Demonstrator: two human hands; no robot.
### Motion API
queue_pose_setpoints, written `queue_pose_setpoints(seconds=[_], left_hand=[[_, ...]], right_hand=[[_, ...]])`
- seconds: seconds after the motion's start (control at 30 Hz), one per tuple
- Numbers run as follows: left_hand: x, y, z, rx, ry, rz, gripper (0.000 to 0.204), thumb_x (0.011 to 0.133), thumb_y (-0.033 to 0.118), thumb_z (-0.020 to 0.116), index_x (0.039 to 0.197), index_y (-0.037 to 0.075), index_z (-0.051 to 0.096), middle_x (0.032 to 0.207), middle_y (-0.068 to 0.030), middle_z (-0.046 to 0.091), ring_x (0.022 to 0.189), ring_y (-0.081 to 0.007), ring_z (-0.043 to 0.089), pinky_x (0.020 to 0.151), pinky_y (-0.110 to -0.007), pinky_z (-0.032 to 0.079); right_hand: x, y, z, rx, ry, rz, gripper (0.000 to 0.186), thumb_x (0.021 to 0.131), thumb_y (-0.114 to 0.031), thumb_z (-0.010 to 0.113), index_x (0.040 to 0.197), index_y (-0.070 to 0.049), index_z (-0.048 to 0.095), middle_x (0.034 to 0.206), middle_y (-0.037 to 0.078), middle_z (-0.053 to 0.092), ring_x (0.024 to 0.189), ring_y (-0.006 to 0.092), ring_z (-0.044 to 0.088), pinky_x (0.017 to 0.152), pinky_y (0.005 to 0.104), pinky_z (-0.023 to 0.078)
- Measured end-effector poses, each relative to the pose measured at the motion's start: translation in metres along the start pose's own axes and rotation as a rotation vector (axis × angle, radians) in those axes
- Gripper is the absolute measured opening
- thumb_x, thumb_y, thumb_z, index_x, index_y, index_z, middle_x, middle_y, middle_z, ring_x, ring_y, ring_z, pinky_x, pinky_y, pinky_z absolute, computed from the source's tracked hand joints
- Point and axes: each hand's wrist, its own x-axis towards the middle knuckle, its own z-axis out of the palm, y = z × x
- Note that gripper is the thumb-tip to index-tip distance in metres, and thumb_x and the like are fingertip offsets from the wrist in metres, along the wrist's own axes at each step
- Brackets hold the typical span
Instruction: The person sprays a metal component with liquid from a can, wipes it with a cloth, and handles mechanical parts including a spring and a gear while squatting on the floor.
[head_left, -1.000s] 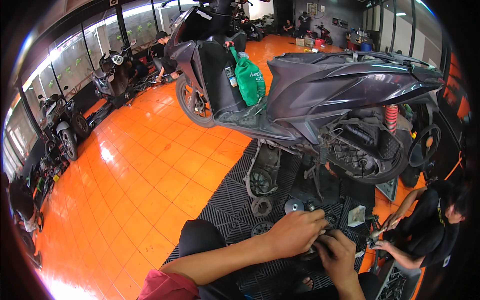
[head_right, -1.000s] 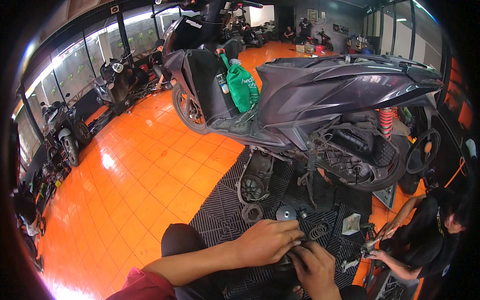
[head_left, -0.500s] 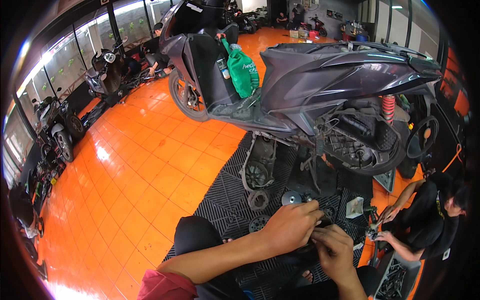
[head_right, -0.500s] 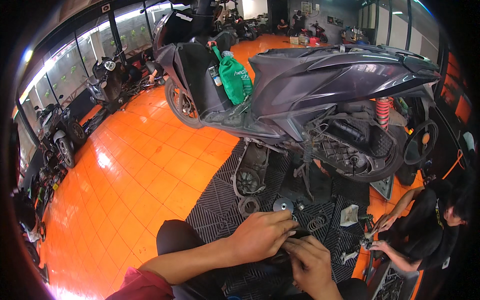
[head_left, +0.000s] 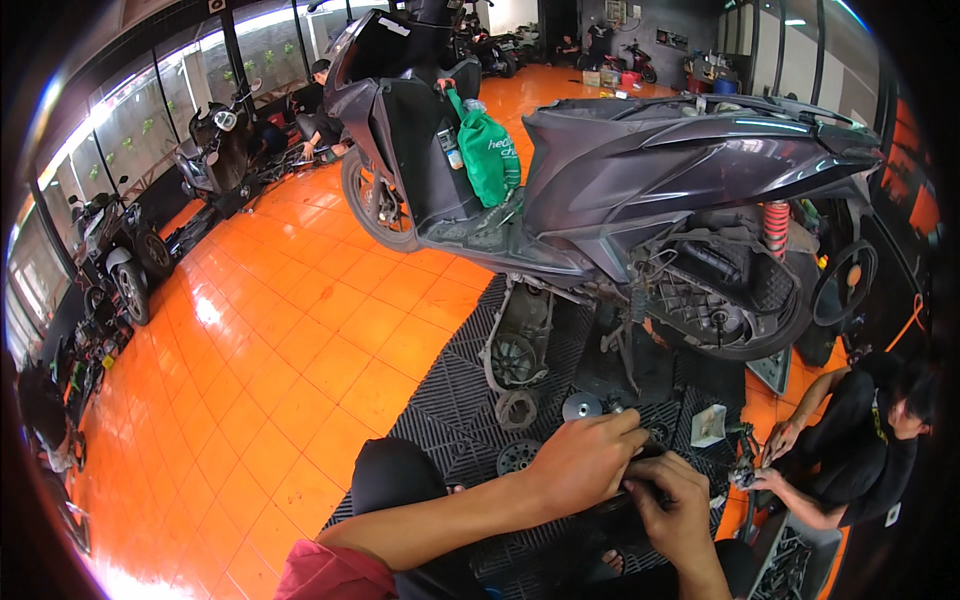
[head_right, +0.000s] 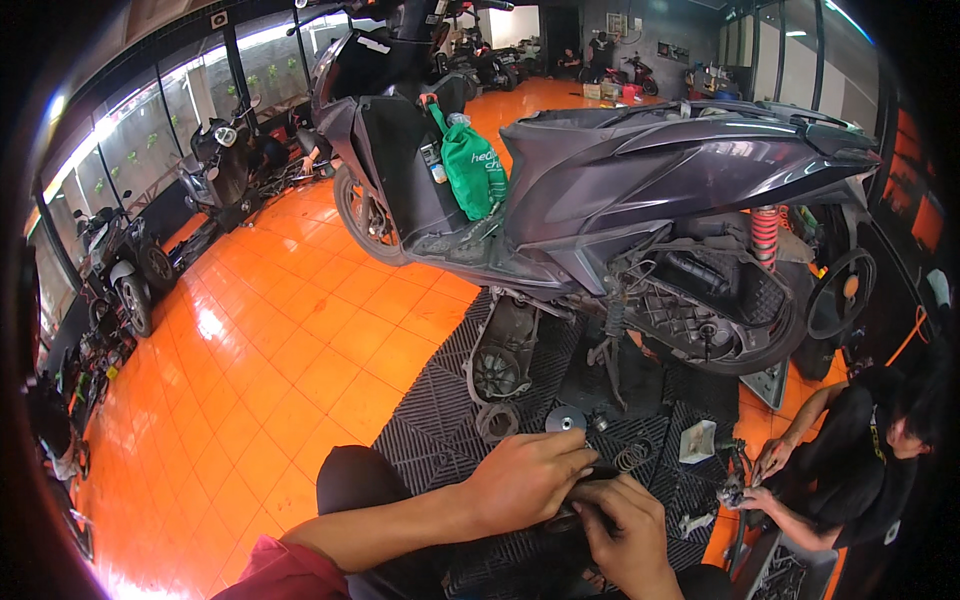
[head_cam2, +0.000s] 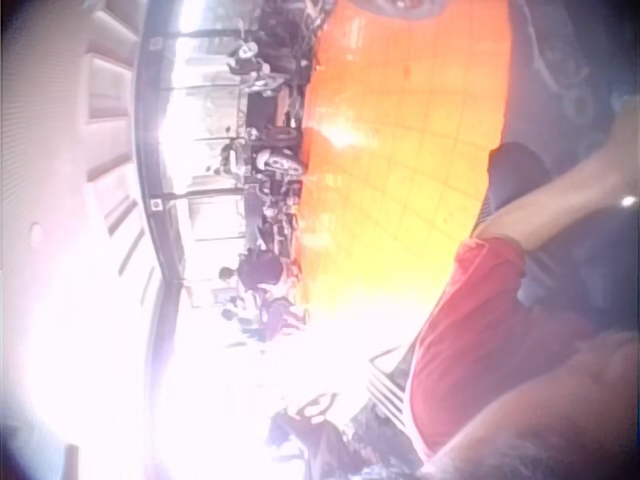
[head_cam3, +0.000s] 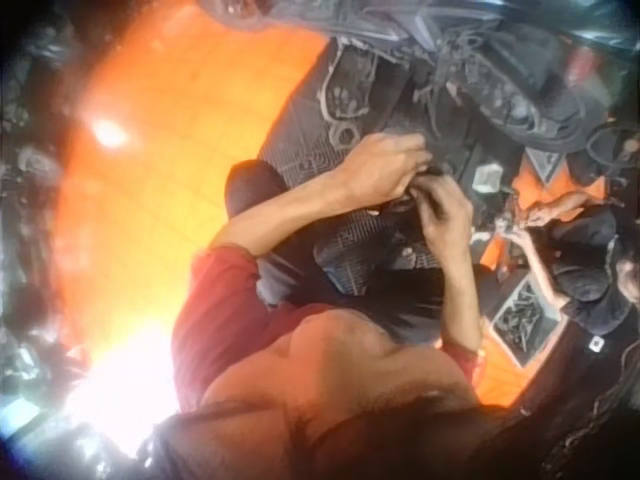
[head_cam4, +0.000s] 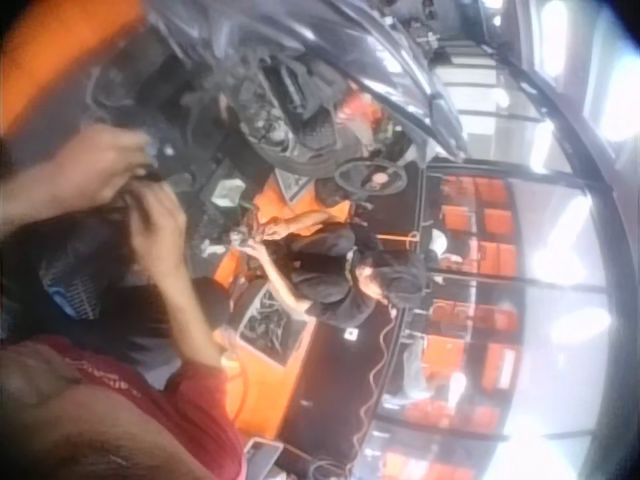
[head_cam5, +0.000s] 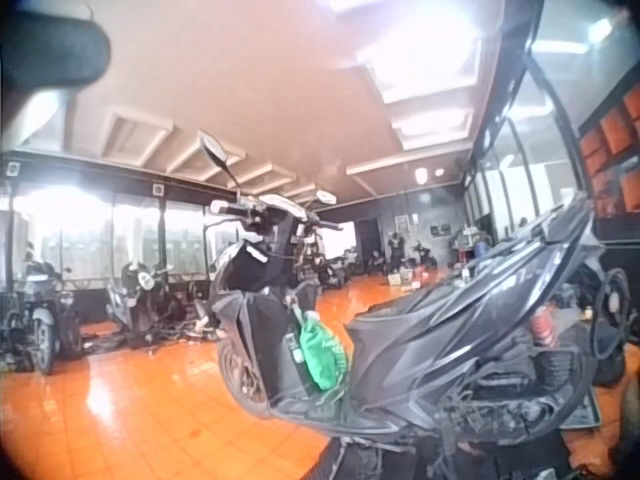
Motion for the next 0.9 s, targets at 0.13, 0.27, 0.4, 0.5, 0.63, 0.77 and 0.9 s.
queue_pose_setpoints(seconds=[0.13, 0.27, 0.4, 0.5, 0.63, 0.77, 0.9], left_hand=[[-0.002, -0.005, -0.003, 0.022, 0.019, -0.001, 0.024, 0.08, 0.006, 0.066, 0.102, -0.003, 0.068, 0.088, -0.0113, 0.059, 0.08, -0.0299, 0.065, 0.067, -0.041, 0.053], [0.006, 0.003, -0.01, 0.036, 0.034, 0.006, 0.022, 0.082, 0.008, 0.068, 0.102, -0.001, 0.068, 0.086, -0.0112, 0.06, 0.079, -0.0308, 0.065, 0.065, -0.041, 0.053], [0.006, 0.001, -0.017, 0.013, 0.14, 0.062, 0.02, 0.08, 0.006, 0.072, 0.099, 0.0, 0.069, 0.08, -0.0113, 0.059, 0.07, -0.0302, 0.064, 0.059, -0.04, 0.05], [0.005, 0.004, -0.026, 0.047, 0.203, 0.04, 0.02, 0.077, 0.0, 0.075, 0.095, -0.002, 0.07, 0.076, -0.0112, 0.059, 0.064, -0.0287, 0.062, 0.056, -0.039, 0.049], [0.012, 0.002, -0.038, 0.055, 0.369, 0.102, 0.019, 0.075, -0.007, 0.073, 0.094, -0.006, 0.07, 0.079, -0.0145, 0.063, 0.067, -0.0286, 0.064, 0.059, -0.035, 0.051], [0.009, -0.001, -0.041, -0.025, 0.476, 0.003, 0.016, 0.079, -0.007, 0.072, 0.095, -0.007, 0.07, 0.082, -0.0144, 0.064, 0.071, -0.0252, 0.064, 0.064, -0.033, 0.051], [0.012, 0.002, -0.047, -0.132, 0.486, -0.131, 0.013, 0.082, -0.006, 0.071, 0.095, -0.008, 0.07, 0.085, -0.013, 0.065, 0.073, -0.0212, 0.063, 0.068, -0.03, 0.05]], right_hand=[[0.003, -0.009, -0.006, -0.061, -0.066, 0.026, 0.018, 0.072, 0.01, 0.069, 0.089, 0.001, 0.07, 0.084, 0.012, 0.071, 0.074, 0.0274, 0.063, 0.068, 0.0342, 0.048], [-0.003, 0.002, -0.022, -0.067, -0.093, -0.033, 0.021, 0.074, 0.01, 0.068, 0.091, -0.001, 0.07, 0.086, 0.011, 0.07, 0.075, 0.0274, 0.062, 0.069, 0.0349, 0.048], [0.011, 0.004, -0.028, -0.097, -0.148, -0.068, 0.02, 0.077, 0.008, 0.066, 0.093, -0.003, 0.068, 0.09, 0.009, 0.069, 0.077, 0.0278, 0.061, 0.072, 0.0366, 0.047], [0.007, 0.013, -0.044, -0.083, -0.138, -0.014, 0.019, 0.079, 0.008, 0.065, 0.095, -0.002, 0.068, 0.091, 0.01, 0.069, 0.08, 0.0277, 0.063, 0.073, 0.0364, 0.048], [-0.003, 0.025, -0.058, 0.138, 0.057, 0.107, 0.018, 0.082, 0.005, 0.066, 0.099, 0.0, 0.069, 0.094, 0.012, 0.07, 0.088, 0.0262, 0.065, 0.078, 0.0352, 0.05], [-0.006, 0.017, -0.056, 0.362, 0.098, 0.317, 0.022, 0.085, -0.002, 0.07, 0.107, 0.001, 0.07, 0.104, 0.011, 0.071, 0.099, 0.0202, 0.066, 0.089, 0.0313, 0.049], [-0.005, 0.02, -0.045, 0.524, 0.082, 0.458, 0.028, 0.088, -0.007, 0.071, 0.115, 0.001, 0.069, 0.109, 0.01, 0.071, 0.104, 0.0175, 0.064, 0.093, 0.0295, 0.047]])
